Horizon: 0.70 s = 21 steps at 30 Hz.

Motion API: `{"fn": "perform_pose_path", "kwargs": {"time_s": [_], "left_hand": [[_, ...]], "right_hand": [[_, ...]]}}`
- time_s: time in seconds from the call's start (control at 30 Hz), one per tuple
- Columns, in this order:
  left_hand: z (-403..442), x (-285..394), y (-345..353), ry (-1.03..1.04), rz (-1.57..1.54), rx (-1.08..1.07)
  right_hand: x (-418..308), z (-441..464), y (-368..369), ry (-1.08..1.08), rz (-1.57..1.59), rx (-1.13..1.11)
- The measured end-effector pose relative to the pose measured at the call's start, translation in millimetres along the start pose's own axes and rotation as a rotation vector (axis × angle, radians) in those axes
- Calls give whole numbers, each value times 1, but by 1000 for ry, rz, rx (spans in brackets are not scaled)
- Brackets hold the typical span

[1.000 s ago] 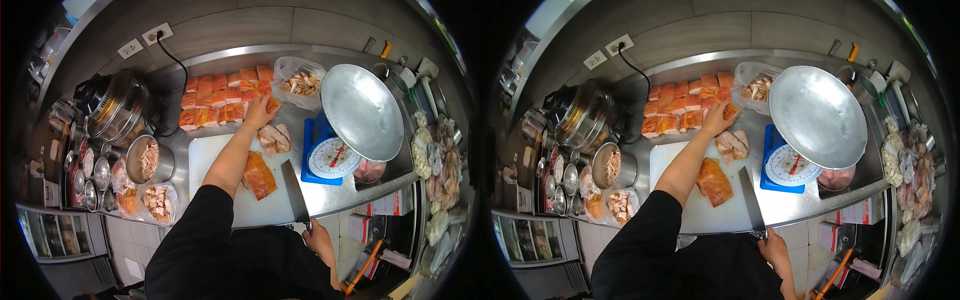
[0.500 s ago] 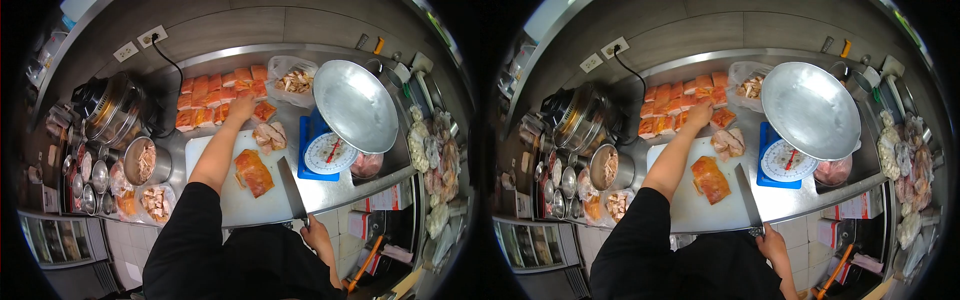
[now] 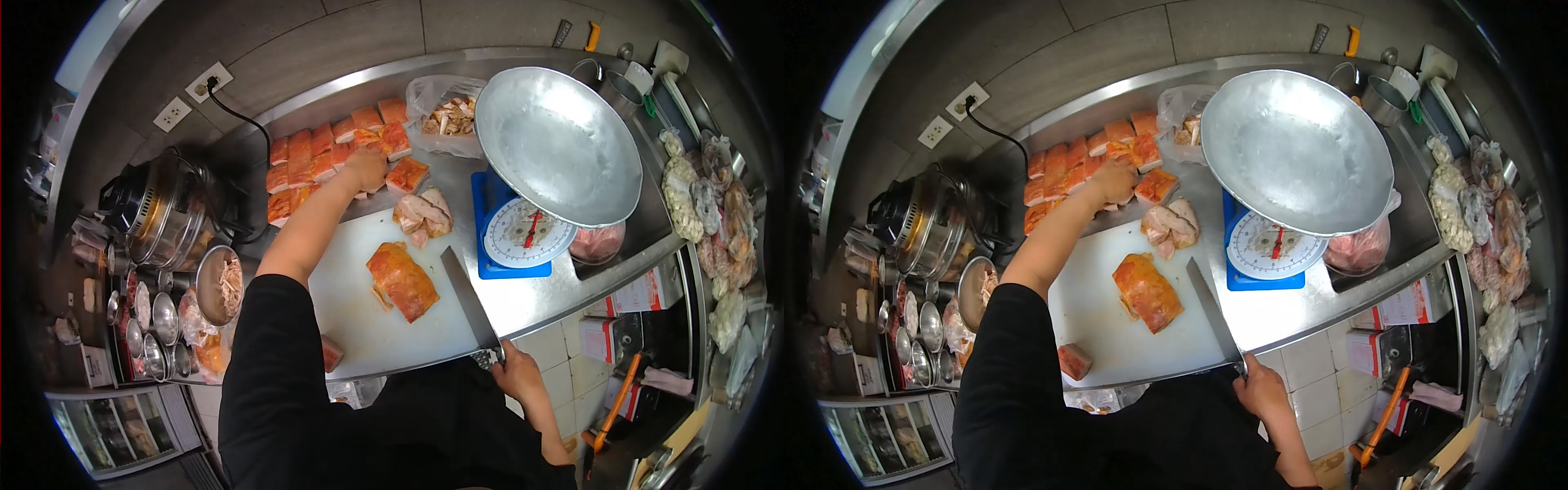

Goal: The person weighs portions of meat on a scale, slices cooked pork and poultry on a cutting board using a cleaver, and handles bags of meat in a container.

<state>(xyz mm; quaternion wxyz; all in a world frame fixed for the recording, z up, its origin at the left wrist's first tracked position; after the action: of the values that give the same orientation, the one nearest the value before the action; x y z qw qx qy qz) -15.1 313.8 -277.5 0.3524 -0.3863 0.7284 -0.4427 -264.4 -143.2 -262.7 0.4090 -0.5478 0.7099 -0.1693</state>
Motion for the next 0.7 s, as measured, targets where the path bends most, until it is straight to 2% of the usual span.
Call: {"fn": "perform_pose_path", "kwargs": {"time_s": [0.07,0.13,0.17,0.23,0.27,0.33,0.37,0.43,0.47,0.53,0.6,0.7], "left_hand": [[-4,-3,1,2,31,-83],[-9,-7,6,136,226,162],[-12,-7,8,135,229,162],[-16,-13,14,12,-213,182],[-16,-10,11,13,-211,186],[-18,-12,8,-261,-558,342],[-18,-3,0,-259,-561,343],[-18,18,-26,-327,-408,204],[-13,27,-35,-329,-411,206],[-3,42,-40,-359,-216,-48],[11,46,-31,-424,-227,-9],[29,48,-18,-553,-255,23]], "right_hand": [[1,0,0,1,7,-4],[2,0,3,3,16,-5],[4,0,4,-16,22,25],[5,2,4,-37,27,61],[6,3,5,-33,36,46],[7,2,5,-25,42,33],[6,2,4,-32,29,40],[6,1,5,-38,12,46],[6,2,5,-40,9,52],[4,2,5,-45,2,57],[3,2,5,7,1,-18],[6,3,6,-9,-23,-2]]}}
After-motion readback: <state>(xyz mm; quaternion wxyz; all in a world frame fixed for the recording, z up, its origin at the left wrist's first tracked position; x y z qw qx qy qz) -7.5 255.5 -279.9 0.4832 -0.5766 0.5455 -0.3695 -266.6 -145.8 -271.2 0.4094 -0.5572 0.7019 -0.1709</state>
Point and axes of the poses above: each hand's wrist, its own z-axis towards the middle knuckle, its own y-axis out of the palm, x = y × z, the point moved 4 cm from there along z, towards the middle knuckle, and after that the axes turned 13 degrees about y, right-handed, at the moved point
